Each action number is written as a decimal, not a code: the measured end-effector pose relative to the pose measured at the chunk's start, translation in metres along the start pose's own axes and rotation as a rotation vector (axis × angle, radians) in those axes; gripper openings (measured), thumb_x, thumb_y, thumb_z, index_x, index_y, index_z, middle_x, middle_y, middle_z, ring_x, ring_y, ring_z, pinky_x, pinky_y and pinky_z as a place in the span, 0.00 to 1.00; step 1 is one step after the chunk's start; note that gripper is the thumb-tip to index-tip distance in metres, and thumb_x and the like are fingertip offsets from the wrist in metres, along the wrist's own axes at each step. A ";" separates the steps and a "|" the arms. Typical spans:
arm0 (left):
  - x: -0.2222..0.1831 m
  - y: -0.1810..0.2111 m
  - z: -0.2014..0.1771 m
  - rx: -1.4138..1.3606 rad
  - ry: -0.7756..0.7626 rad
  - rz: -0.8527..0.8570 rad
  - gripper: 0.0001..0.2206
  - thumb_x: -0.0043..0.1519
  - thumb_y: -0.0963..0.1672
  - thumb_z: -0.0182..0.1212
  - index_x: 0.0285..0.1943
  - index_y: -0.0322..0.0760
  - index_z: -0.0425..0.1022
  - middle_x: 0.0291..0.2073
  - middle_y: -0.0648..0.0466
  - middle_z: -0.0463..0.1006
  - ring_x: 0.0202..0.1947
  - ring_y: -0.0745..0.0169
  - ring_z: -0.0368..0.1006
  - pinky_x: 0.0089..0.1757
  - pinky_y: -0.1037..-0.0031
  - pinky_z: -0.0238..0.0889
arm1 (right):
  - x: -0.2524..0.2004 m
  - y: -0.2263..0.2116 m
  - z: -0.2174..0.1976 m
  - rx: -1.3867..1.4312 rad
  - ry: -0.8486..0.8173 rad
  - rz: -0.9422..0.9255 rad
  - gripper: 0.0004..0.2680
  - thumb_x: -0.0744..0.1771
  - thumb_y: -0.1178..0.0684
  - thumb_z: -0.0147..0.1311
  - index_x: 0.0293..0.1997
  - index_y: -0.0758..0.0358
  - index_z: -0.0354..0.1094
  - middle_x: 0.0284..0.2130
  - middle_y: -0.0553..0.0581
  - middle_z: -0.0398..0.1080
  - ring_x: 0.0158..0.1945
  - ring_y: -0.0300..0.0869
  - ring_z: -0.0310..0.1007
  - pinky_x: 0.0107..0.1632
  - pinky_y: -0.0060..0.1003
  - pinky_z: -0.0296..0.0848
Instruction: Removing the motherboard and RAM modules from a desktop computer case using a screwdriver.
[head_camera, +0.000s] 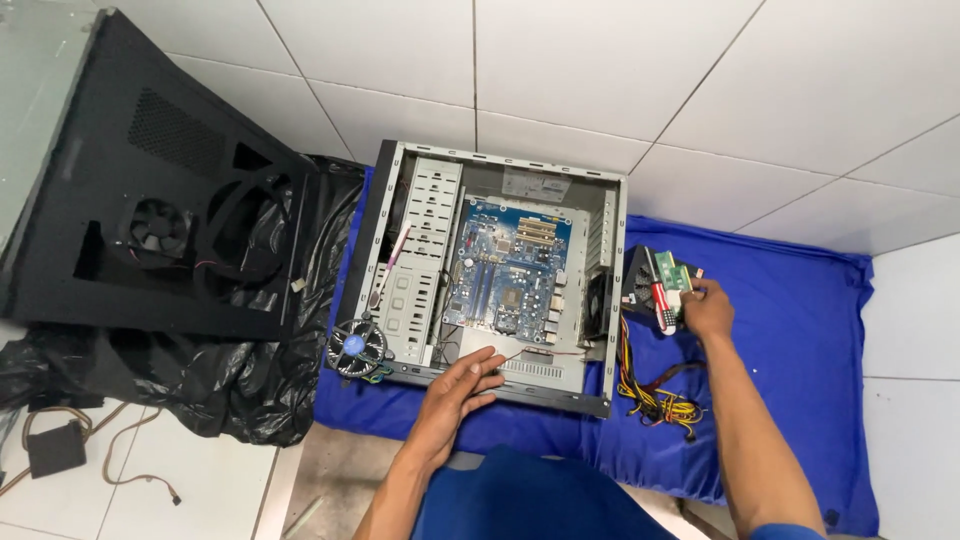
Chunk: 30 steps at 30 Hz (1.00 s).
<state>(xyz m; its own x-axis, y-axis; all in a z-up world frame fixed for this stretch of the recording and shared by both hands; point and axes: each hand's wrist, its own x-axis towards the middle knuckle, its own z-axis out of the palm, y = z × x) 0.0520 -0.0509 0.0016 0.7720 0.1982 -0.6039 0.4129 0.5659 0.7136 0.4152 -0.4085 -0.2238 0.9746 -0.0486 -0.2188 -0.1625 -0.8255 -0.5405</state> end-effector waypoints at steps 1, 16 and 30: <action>0.001 0.001 0.000 -0.002 0.003 0.002 0.24 0.64 0.49 0.53 0.69 0.38 0.71 0.64 0.46 0.78 0.60 0.53 0.76 0.55 0.67 0.69 | 0.005 0.011 0.008 0.000 -0.002 -0.004 0.12 0.65 0.50 0.53 0.53 0.51 0.74 0.41 0.58 0.79 0.47 0.53 0.78 0.52 0.43 0.70; 0.016 0.012 -0.005 0.006 0.078 -0.012 0.21 0.65 0.47 0.54 0.66 0.38 0.73 0.61 0.47 0.80 0.55 0.57 0.78 0.53 0.71 0.71 | -0.052 -0.031 -0.008 -0.227 0.105 -0.189 0.20 0.65 0.49 0.56 0.66 0.55 0.68 0.53 0.72 0.63 0.56 0.67 0.63 0.55 0.64 0.67; 0.160 -0.038 -0.044 -0.021 0.351 -0.024 0.28 0.66 0.46 0.60 0.72 0.26 0.60 0.52 0.45 0.67 0.55 0.55 0.66 0.56 0.65 0.64 | -0.200 -0.195 0.020 0.118 -0.141 -0.529 0.11 0.65 0.55 0.54 0.53 0.52 0.73 0.43 0.62 0.75 0.50 0.59 0.75 0.54 0.53 0.73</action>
<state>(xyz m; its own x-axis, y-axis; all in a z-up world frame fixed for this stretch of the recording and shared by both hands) 0.1385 -0.0055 -0.1384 0.5477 0.4459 -0.7080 0.4161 0.5890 0.6928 0.2493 -0.2272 -0.0908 0.8994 0.4370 0.0048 0.3188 -0.6484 -0.6913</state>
